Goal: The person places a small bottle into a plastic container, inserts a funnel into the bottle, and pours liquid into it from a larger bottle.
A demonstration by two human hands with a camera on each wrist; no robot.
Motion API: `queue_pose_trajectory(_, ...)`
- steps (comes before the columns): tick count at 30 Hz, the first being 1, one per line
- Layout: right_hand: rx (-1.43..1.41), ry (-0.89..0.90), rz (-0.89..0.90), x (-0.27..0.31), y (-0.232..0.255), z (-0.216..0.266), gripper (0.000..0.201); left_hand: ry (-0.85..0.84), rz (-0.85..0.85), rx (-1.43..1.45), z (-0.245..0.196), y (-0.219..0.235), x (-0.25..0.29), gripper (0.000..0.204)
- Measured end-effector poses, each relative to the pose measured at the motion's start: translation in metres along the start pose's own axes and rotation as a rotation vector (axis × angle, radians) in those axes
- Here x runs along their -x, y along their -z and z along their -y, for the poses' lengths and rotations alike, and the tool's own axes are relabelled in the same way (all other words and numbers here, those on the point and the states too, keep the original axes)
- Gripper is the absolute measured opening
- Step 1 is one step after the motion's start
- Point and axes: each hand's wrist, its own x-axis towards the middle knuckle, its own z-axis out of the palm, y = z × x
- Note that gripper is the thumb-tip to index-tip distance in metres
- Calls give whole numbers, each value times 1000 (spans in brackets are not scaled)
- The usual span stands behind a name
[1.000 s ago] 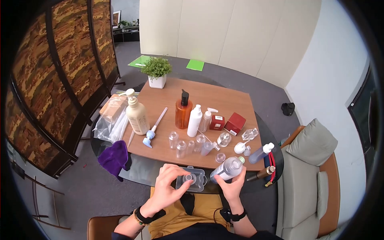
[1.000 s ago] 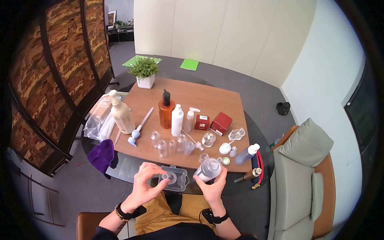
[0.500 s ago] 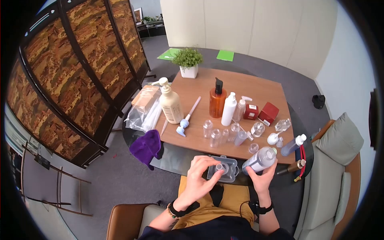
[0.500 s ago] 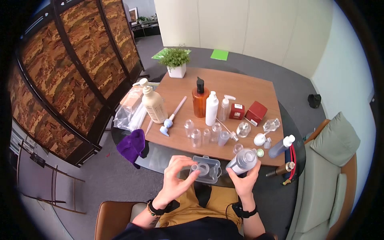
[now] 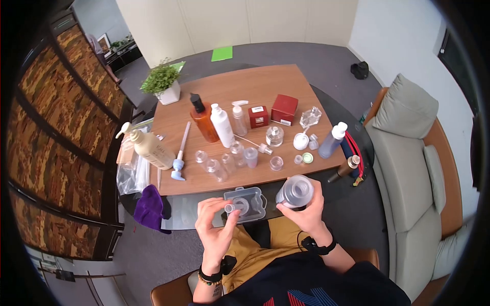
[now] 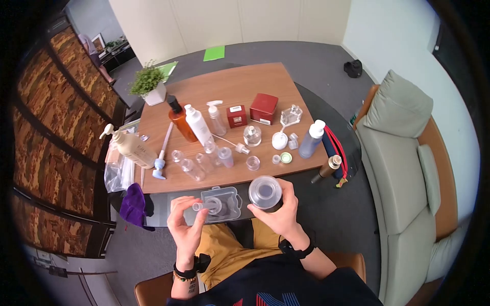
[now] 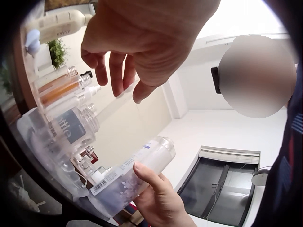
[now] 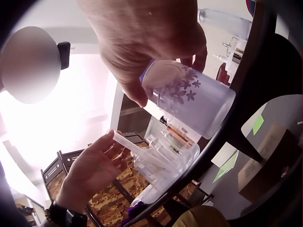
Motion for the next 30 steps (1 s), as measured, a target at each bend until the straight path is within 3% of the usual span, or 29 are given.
queue_pose_trajectory(4, 15, -63, 46, 18, 22, 12, 75, -4, -7, 3, -2, -2, 0, 27)
queue_pose_trajectory(6, 21, 14, 46, 23, 29, 14, 77, 29, -36, 6, -2, -3, 2, 28)
queue_pose_trajectory(14, 29, 38, 56, 18, 33, 15, 79, 147, -96, 127, 10, -4, 11, 33)
queue_pose_trajectory(19, 34, 4, 145, 8, 25, 3, 79, 100, -91, 112, 9, -4, 7, 30)
queue_pose_trajectory(30, -14, -2, 151, -17, -2, -2, 79, 34, -20, 16, 4, 0, -1, 32)
